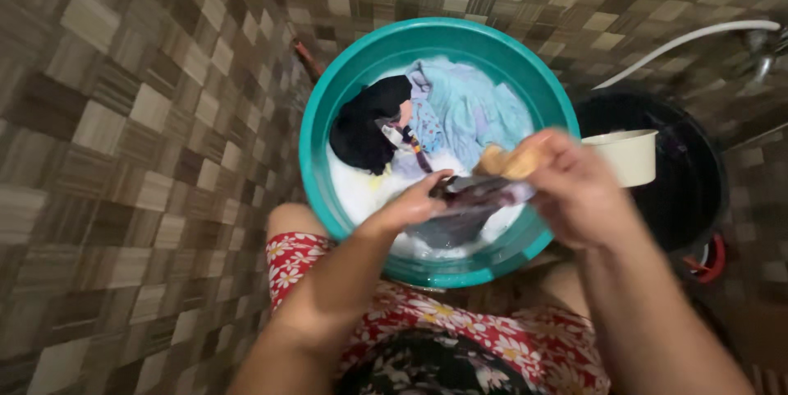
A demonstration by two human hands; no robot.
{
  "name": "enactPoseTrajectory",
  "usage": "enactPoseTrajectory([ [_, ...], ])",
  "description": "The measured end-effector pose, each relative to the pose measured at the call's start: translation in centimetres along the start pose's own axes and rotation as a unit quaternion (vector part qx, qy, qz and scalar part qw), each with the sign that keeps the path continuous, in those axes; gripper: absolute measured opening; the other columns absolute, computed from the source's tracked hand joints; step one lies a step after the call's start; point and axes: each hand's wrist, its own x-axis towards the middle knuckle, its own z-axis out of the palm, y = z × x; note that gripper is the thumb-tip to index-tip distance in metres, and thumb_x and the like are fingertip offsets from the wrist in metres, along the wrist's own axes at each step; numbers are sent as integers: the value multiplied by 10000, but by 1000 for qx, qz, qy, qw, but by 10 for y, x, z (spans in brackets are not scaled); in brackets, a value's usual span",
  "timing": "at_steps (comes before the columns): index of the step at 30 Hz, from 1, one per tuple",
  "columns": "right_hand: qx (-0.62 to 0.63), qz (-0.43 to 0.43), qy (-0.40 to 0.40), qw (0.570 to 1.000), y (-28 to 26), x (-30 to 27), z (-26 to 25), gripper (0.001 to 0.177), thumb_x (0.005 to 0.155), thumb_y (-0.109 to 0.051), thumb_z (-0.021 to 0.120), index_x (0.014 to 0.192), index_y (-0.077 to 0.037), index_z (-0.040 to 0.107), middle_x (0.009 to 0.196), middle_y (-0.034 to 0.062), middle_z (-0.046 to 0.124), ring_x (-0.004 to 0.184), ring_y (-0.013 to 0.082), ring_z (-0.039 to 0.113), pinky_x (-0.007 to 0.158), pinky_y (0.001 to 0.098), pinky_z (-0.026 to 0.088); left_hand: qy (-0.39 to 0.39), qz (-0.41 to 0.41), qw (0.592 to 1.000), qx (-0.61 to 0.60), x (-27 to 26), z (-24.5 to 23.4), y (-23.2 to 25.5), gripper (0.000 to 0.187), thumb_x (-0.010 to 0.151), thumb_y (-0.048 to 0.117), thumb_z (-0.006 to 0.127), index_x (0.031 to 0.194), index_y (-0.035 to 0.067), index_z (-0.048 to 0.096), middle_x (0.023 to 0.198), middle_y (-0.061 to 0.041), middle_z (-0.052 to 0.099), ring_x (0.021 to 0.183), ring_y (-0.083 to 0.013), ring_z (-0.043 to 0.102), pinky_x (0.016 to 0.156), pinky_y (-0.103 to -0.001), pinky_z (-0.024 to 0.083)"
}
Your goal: The person transfers laundry from a basket into a basin of soapy water and then manually scrubs each garment one at a time.
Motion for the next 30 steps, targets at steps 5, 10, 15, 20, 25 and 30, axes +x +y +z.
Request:
enactPoseTrajectory([
  [5, 16, -117, -15, 993, -65, -16, 7, 179, 997, -3, 577, 1173, 6, 607, 948, 99, 672, 801, 168, 647, 728, 304, 535, -3, 107, 972, 209, 12, 14, 82, 432, 858, 31, 713, 1287, 53, 670, 1098, -78, 747, 996, -154, 686, 907, -300, 538],
  [10, 84, -195, -86, 973, -101, -22, -41, 47, 1062, -6, 549, 1071, 1, 595, 731, 26, 581, 611, 62, 558, 562, 213, 475, 90, 239, 964, 66, 8, 25, 161, 263, 970, -5, 577, 1187, 12, 726, 1036, -78, 719, 1006, -154, 650, 935, -299, 524],
  [15, 105, -204, -24, 973, -105, -20, -67, 75, 1125, -47, 555, 1067, -30, 600, 746, 5, 570, 610, 49, 524, 585, 208, 450, 84, 354, 930, 42, -10, 37, 266, 268, 935, -15, 577, 1163, 25, 711, 1080, -53, 738, 1035, -148, 690, 960, -286, 540],
  [20, -145, -97, 159, 972, -73, -21, -43, 317, 965, -19, 592, 1279, -59, 602, 980, 17, 679, 827, 127, 630, 735, 306, 523, 55, 348, 924, 147, -24, 72, 337, 145, 879, 70, 678, 1009, 73, 744, 956, -79, 772, 893, -201, 761, 822, -306, 593],
  [25, -175, -126, 71, 974, -53, -10, -28, 483, 931, 3, 650, 1403, 7, 548, 1270, 16, 672, 1188, 136, 628, 1026, 288, 498, 73, 393, 851, 342, -9, 89, 375, 159, 803, 206, 757, 907, 99, 700, 871, -108, 743, 861, -330, 718, 722, -421, 557],
  [30, -166, -225, 54, 959, -57, 3, 13, 494, 911, -11, 696, 1376, -24, 531, 1251, 19, 653, 1157, 150, 618, 1033, 311, 490, 58, 457, 820, 340, 11, 91, 419, 191, 754, 206, 784, 869, 95, 679, 833, -96, 733, 824, -315, 725, 706, -419, 566],
])
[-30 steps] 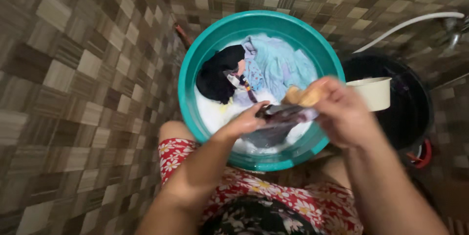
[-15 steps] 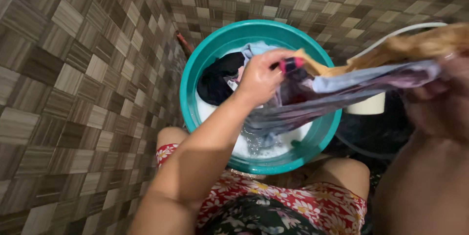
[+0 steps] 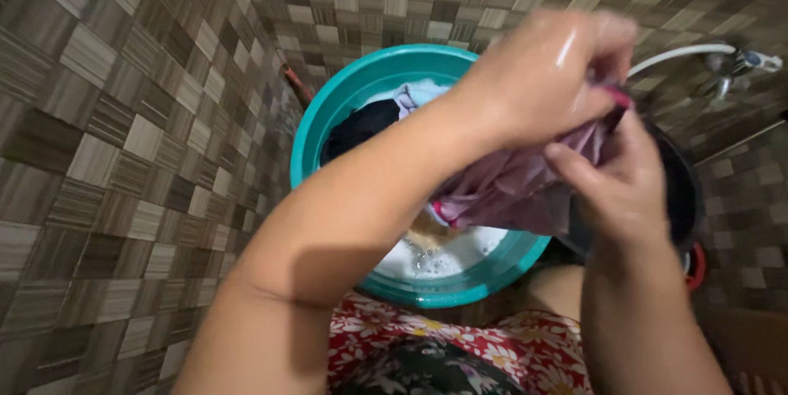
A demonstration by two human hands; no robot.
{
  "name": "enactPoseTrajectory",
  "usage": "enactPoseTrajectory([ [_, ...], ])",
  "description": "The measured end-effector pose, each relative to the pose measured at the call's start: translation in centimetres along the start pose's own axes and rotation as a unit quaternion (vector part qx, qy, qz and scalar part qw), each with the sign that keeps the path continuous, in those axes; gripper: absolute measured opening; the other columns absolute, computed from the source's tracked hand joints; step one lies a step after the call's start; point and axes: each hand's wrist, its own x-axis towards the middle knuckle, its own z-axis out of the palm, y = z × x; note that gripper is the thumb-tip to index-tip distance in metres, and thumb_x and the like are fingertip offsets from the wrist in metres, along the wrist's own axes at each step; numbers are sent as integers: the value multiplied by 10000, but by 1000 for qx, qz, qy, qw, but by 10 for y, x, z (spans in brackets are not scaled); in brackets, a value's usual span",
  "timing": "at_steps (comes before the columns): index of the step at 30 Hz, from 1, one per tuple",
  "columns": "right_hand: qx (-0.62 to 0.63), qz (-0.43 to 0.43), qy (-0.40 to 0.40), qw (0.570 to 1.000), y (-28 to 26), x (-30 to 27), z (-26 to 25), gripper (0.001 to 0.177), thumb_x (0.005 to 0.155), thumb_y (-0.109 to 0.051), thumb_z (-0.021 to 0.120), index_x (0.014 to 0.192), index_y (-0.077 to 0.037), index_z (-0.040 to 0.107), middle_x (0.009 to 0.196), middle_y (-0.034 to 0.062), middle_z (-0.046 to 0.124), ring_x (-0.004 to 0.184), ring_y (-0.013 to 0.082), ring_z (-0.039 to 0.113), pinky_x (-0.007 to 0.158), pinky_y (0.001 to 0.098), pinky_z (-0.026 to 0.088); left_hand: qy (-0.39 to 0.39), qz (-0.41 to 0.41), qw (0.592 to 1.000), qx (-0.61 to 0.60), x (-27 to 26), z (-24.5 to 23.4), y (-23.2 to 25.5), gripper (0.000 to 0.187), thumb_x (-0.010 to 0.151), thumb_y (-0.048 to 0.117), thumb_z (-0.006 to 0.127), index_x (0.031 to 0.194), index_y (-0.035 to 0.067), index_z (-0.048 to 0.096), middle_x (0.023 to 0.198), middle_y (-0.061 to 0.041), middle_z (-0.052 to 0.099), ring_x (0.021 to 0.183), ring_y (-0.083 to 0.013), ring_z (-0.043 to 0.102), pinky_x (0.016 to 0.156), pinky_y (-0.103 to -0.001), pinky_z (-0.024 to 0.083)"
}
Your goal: The person transfers laundry from a basket into a basin of soapy water and then manually scrubs each garment one at a time.
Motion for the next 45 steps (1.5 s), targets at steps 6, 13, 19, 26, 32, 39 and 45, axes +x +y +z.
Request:
enactPoseTrajectory([
  [6, -334, -127, 26, 934, -1, 11, -20, 251, 999, 10, 683, 1245, 48, 653, 1211, 106, 675, 1080, 184, 661, 951, 295, 531, -43, -57, 997, -29, -2, -41, -14, 239, 774, 258, 812, 851, 74, 679, 760, -48, 691, 697, -187, 685, 622, -338, 531],
  [13, -71, 43, -74, 994, -73, 68, -27, 223, 987, -6, 629, 1192, 79, 618, 1016, 95, 675, 947, 170, 665, 844, 263, 541, -215, -143, 956, -138, -86, -53, -54, 450, 841, 443, 823, 1075, 71, 726, 930, -24, 725, 884, -109, 655, 801, -290, 532],
  [19, 2, -51, -128, 990, -123, 110, -34, 199, 1014, -77, 594, 1177, 33, 623, 973, 143, 694, 858, 205, 682, 786, 309, 562, -188, -266, 882, -340, -123, -59, -54, 520, 784, 507, 846, 1021, 57, 736, 887, 2, 686, 821, -89, 614, 737, -298, 533],
  [26, 9, -4, -52, 999, -115, 120, -57, 274, 977, -129, 591, 1185, 38, 653, 1023, 195, 704, 888, 264, 705, 806, 363, 578, -100, -14, 995, -3, -16, -119, 1, 354, 910, 462, 795, 893, 110, 814, 752, -18, 723, 668, -100, 642, 615, -325, 486],
  [32, 12, 61, -25, 998, -106, 108, -82, 341, 944, -173, 589, 1192, 43, 679, 1067, 241, 713, 914, 314, 724, 823, 410, 591, -84, 74, 989, -97, 32, -124, 33, 359, 1083, 403, 613, 1186, 85, 746, 1067, -27, 774, 924, -101, 741, 790, -285, 623],
  [39, 32, 301, -91, 949, -30, 63, -113, 419, 906, -225, 586, 1199, 48, 709, 1117, 293, 724, 944, 372, 747, 843, 464, 607, -301, -271, 911, 78, -56, -71, -80, 619, 1001, 561, 437, 848, 48, 749, 826, -167, 746, 780, -326, 673, 780, -477, 513],
  [45, -490, 300, -470, 670, 207, -19, -33, 436, 999, -456, 477, 1094, -145, 767, 1068, 149, 756, 985, 316, 713, 922, 457, 523, -553, -373, 694, 270, -251, 39, -164, 380, 804, 337, 718, 1110, 136, 819, 1134, -170, 774, 1032, -355, 743, 899, -465, 586],
])
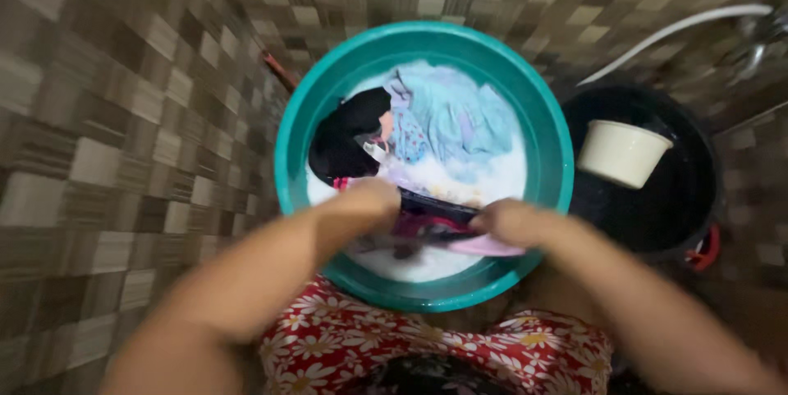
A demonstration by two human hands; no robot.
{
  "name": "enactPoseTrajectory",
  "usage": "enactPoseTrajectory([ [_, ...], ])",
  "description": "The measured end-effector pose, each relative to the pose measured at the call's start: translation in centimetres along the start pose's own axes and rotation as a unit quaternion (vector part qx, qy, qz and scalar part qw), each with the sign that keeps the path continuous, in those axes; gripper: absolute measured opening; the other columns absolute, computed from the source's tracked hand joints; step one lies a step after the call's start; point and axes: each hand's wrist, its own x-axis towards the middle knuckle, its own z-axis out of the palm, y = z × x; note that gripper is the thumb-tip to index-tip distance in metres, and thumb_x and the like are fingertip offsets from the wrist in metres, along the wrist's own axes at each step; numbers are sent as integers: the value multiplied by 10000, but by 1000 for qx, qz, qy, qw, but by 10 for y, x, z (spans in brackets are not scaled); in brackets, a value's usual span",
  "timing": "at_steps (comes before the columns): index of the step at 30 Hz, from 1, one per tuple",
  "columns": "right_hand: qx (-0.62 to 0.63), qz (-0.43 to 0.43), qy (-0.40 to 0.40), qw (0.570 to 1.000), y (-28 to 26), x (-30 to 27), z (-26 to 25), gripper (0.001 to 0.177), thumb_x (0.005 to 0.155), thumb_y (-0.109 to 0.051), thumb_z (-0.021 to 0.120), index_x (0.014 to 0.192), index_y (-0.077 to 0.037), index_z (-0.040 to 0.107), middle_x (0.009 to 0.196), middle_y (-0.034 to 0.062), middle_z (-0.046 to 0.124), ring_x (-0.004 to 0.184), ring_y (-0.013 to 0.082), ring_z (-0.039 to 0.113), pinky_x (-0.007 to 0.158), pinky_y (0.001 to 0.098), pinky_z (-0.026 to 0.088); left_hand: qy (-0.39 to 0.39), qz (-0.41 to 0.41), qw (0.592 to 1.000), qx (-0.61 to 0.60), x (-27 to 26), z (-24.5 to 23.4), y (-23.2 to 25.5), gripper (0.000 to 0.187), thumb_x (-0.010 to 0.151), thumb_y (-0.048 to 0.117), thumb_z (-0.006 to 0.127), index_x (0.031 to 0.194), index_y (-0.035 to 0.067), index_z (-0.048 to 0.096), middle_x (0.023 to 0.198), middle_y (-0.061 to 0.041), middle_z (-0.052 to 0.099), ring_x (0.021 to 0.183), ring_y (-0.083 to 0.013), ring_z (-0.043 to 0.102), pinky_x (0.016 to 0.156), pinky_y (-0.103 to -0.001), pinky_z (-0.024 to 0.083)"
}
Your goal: The person transfers laundry from a basket into a basin of soapy water and then manually scrubs each garment one at a time.
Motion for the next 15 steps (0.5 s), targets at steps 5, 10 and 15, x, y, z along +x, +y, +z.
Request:
enactPoseTrajectory([
  [5, 0, 133, 23, 991, -11, 97, 74, 1094, 884, -688, 647, 1617, -22, 182, 1343, 285, 621, 1244, 432, 606, 1067, 443, 485, -37, -19, 999, -21, 42, 80, 12, 1096, 711, 289, 876, 1596, 324, 230, 1528, -265, 350, 1299, -459, 477, 1030, -511, 432],
  [10, 53, 231, -83, 968, -17, 141, 98, 1195, 815, -701, 725, 1629, -82, 105, 1574, 293, 308, 1400, 406, 433, 1130, 436, 405, 53, -85, 990, -102, 100, 173, 11, 736, 825, 294, 761, 1491, 258, 450, 1398, -161, 561, 1297, -386, 534, 1038, -561, 443],
  [15, 40, 201, -54, 977, -3, 197, 107, 1117, 785, -607, 752, 1589, -80, 184, 1545, 262, 358, 1371, 386, 456, 1107, 431, 418, 61, -114, 979, -154, 162, 232, 9, 700, 817, 298, 749, 1454, 218, 469, 1366, -178, 575, 1267, -386, 547, 1028, -538, 446],
])
